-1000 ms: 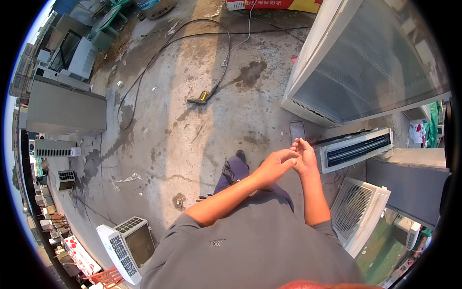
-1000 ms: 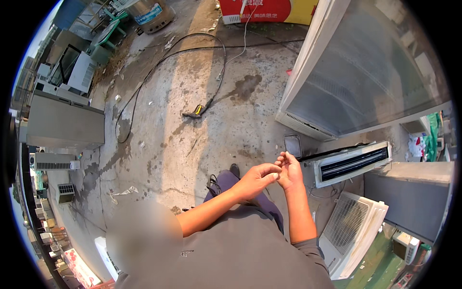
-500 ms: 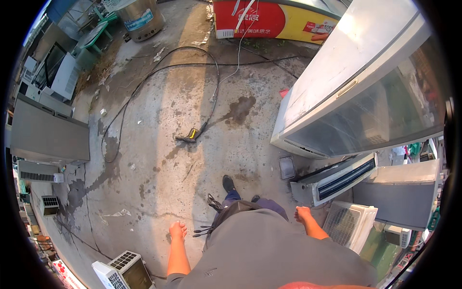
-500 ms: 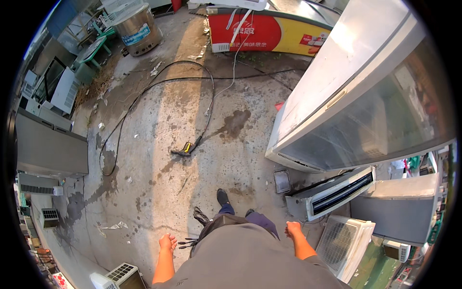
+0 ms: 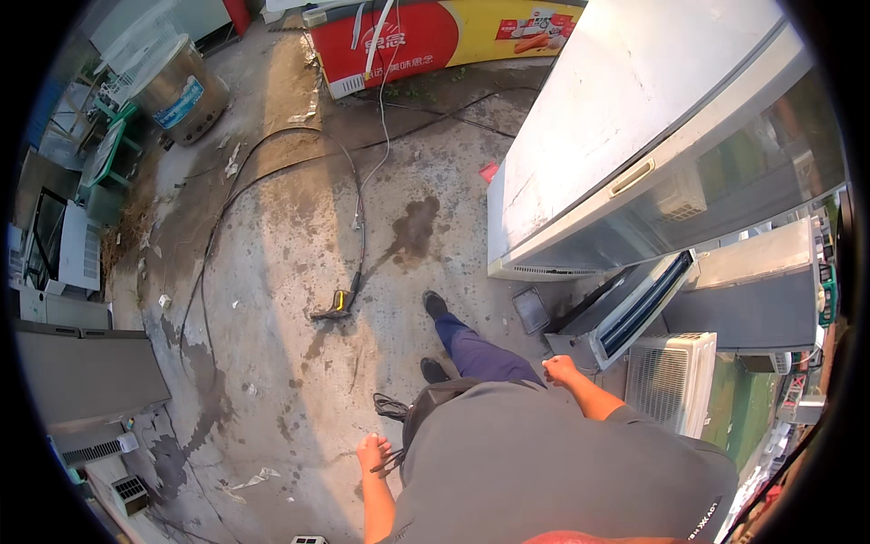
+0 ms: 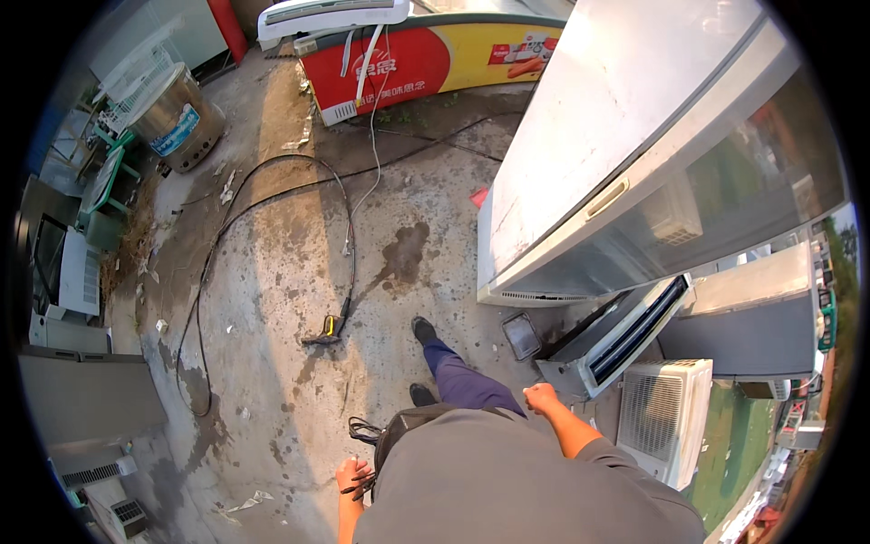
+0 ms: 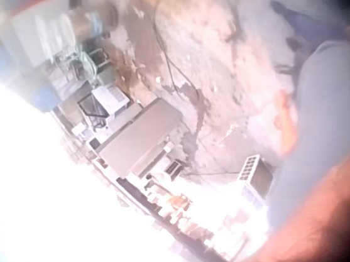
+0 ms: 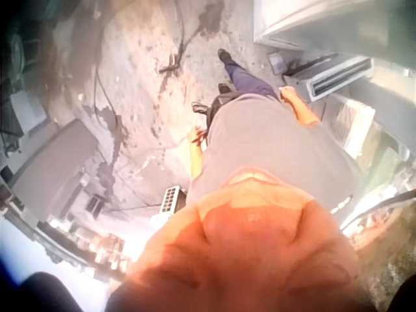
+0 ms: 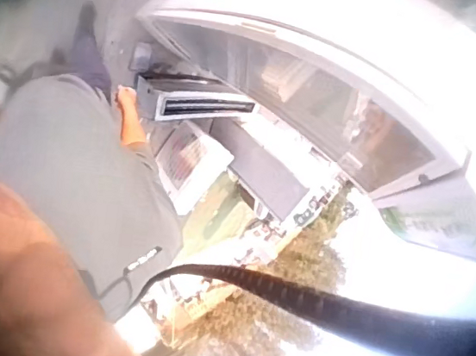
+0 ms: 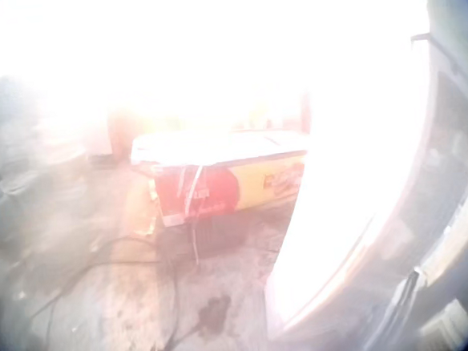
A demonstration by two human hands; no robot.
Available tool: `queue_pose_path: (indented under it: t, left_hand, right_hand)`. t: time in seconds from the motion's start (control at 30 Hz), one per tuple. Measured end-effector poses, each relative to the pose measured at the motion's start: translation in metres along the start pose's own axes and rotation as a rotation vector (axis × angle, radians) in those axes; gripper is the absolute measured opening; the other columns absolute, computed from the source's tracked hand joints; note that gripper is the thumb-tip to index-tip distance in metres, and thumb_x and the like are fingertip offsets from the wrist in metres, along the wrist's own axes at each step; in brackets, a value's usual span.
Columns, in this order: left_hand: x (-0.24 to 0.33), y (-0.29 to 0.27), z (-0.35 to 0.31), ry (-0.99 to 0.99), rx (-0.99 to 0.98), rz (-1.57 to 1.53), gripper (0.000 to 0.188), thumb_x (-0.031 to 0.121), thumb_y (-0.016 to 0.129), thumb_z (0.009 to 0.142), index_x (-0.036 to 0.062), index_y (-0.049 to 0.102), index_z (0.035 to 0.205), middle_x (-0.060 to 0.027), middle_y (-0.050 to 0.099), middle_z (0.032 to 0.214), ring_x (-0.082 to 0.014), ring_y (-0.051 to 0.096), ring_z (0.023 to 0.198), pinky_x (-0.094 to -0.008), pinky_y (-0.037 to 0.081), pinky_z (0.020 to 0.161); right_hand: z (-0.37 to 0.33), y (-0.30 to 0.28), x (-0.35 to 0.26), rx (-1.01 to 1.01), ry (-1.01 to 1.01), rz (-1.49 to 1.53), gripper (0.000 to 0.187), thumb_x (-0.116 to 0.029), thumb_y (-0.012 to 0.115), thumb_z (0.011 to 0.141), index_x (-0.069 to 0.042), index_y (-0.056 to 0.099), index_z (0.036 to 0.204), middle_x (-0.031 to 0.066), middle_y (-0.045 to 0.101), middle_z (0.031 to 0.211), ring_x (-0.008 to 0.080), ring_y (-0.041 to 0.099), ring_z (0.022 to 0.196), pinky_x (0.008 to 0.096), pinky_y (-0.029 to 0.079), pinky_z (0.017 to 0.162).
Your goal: The person cleans a white air conditioner unit outdoors. They spray the unit with a handheld sprayer, scrub the surface with a steel wool pad, and rinse it with a pressure washer. The person handles the unit by hand and uses tools to clean it.
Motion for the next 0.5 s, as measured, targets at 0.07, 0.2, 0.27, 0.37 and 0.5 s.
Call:
queue_pose_path:
  t: [0.07,0.2,0.27,0.37,0.5]
  left_hand:
    - [0.039,0.011,0.003,0.046,0.019,-0.065,0.039,0.026,0.060,0.100,0.0049,0.056,0.132,-0.0104,0.070,0.100,-0.0201,0.069,0.077,-0.0330,0.054,0.059]
    - [0.077,0.020,-0.009,0.077,0.187,-0.146,0.039,0.027,0.059,0.100,0.0056,0.058,0.133,-0.0086,0.071,0.101,-0.0170,0.068,0.078,-0.0297,0.052,0.061]
    - [0.093,0.029,-0.025,0.089,0.196,-0.162,0.039,0.029,0.060,0.099,0.0063,0.062,0.132,-0.0077,0.072,0.102,-0.0155,0.068,0.080,-0.0288,0.052,0.064]
    - [0.098,0.040,-0.040,0.154,0.266,-0.252,0.039,0.032,0.062,0.100,0.0053,0.064,0.128,-0.0059,0.072,0.102,-0.0146,0.068,0.077,-0.0288,0.053,0.065]
    - [-0.012,0.076,-0.050,0.142,0.416,-0.528,0.033,0.029,0.064,0.097,0.0060,0.070,0.119,-0.0056,0.073,0.090,-0.0161,0.067,0.069,-0.0312,0.052,0.058]
  right_hand:
    - [0.015,0.001,-0.018,-0.016,0.036,-0.025,0.024,-0.029,0.068,0.097,-0.006,0.067,0.105,0.0103,0.072,0.091,0.0237,0.070,0.074,0.0408,0.053,0.064]
    - [0.041,-0.001,-0.094,-0.008,0.010,-0.102,0.017,-0.022,0.065,0.096,-0.006,0.062,0.092,0.0098,0.063,0.074,0.0257,0.064,0.064,0.0448,0.048,0.054]
    - [0.081,0.002,-0.122,-0.154,-0.030,0.085,0.013,-0.019,0.060,0.095,-0.010,0.055,0.087,0.0057,0.053,0.065,0.0201,0.051,0.050,0.0371,0.035,0.044]
    - [0.106,0.009,-0.204,-0.303,-0.113,0.005,0.014,-0.021,0.058,0.096,-0.012,0.054,0.087,0.0041,0.053,0.065,0.0193,0.052,0.051,0.0352,0.035,0.043]
    - [0.116,0.018,-0.329,-0.402,-0.203,-0.186,0.014,-0.025,0.056,0.098,-0.016,0.052,0.087,0.0018,0.053,0.066,0.0183,0.053,0.052,0.0328,0.034,0.043]
Point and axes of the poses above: each hand's wrist, its own z-axis towards the middle knuckle, its own y-axis out of the palm, x = y × z, the point moved 1 cm from there along z, towards the middle knuckle
